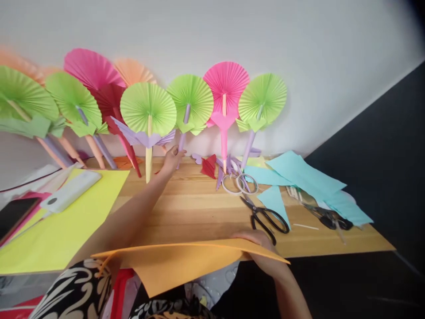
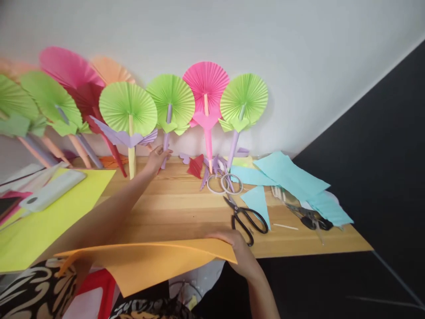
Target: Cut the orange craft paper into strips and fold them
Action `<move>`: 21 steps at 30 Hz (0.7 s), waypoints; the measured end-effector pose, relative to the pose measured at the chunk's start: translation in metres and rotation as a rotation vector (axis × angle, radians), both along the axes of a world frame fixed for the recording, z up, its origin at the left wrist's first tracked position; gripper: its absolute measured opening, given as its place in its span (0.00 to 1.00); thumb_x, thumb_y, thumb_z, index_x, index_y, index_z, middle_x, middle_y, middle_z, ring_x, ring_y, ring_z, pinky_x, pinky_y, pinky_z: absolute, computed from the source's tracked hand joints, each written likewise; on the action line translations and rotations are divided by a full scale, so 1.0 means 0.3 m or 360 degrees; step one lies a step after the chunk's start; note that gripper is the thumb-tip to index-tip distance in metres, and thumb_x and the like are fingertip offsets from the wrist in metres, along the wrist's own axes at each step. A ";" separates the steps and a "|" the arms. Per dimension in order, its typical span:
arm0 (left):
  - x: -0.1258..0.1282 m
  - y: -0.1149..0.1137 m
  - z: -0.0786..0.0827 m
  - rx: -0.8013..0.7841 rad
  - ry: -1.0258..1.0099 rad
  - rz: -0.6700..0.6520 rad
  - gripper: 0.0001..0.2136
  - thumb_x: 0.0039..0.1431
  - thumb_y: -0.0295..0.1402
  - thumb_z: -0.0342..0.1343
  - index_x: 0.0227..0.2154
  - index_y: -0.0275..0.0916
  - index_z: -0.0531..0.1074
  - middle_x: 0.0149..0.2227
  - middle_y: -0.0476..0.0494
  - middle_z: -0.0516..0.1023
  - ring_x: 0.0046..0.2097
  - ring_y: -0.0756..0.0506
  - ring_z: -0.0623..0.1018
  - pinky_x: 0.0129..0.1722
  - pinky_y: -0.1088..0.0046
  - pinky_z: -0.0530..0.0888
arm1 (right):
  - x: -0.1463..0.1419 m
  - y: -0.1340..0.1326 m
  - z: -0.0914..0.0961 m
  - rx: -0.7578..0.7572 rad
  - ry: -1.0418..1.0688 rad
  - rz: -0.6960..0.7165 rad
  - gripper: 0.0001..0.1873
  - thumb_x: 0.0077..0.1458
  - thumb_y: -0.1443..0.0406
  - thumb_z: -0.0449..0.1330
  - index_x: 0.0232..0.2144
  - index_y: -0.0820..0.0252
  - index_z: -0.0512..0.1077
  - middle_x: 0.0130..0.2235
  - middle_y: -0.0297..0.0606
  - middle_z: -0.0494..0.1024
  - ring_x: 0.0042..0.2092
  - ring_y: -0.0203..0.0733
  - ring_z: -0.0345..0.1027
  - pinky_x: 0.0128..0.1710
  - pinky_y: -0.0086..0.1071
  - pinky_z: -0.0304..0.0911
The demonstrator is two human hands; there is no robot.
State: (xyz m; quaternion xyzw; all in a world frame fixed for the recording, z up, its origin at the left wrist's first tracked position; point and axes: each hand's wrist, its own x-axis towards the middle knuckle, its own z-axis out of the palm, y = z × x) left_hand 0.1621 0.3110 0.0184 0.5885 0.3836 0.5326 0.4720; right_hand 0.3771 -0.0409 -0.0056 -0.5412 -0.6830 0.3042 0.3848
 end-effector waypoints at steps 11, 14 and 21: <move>0.133 -0.107 0.004 -0.0312 -0.0328 -0.0243 0.13 0.57 0.31 0.62 0.44 0.36 0.70 0.30 0.49 0.78 0.28 0.52 0.77 0.33 0.75 0.74 | 0.012 0.001 0.001 0.0043 -0.0024 -0.0015 0.24 0.62 0.48 0.56 0.41 0.56 0.85 0.38 0.46 0.86 0.38 0.51 0.82 0.39 0.33 0.75; 0.140 -0.106 -0.001 -0.0333 -0.0319 -0.0223 0.12 0.57 0.30 0.62 0.43 0.36 0.70 0.31 0.48 0.79 0.30 0.51 0.78 0.36 0.74 0.75 | 0.002 0.003 0.023 0.0021 -0.0037 -0.0046 0.23 0.63 0.49 0.55 0.41 0.54 0.85 0.38 0.45 0.86 0.38 0.51 0.82 0.38 0.33 0.76; 0.036 -0.174 -0.006 -0.0261 -0.0074 0.0046 0.24 0.47 0.25 0.69 0.49 0.35 0.75 0.45 0.40 0.81 0.45 0.44 0.80 0.49 0.69 0.74 | 0.002 0.012 0.021 -0.0072 -0.0079 -0.0134 0.20 0.61 0.52 0.57 0.37 0.53 0.86 0.39 0.43 0.87 0.39 0.52 0.83 0.39 0.35 0.77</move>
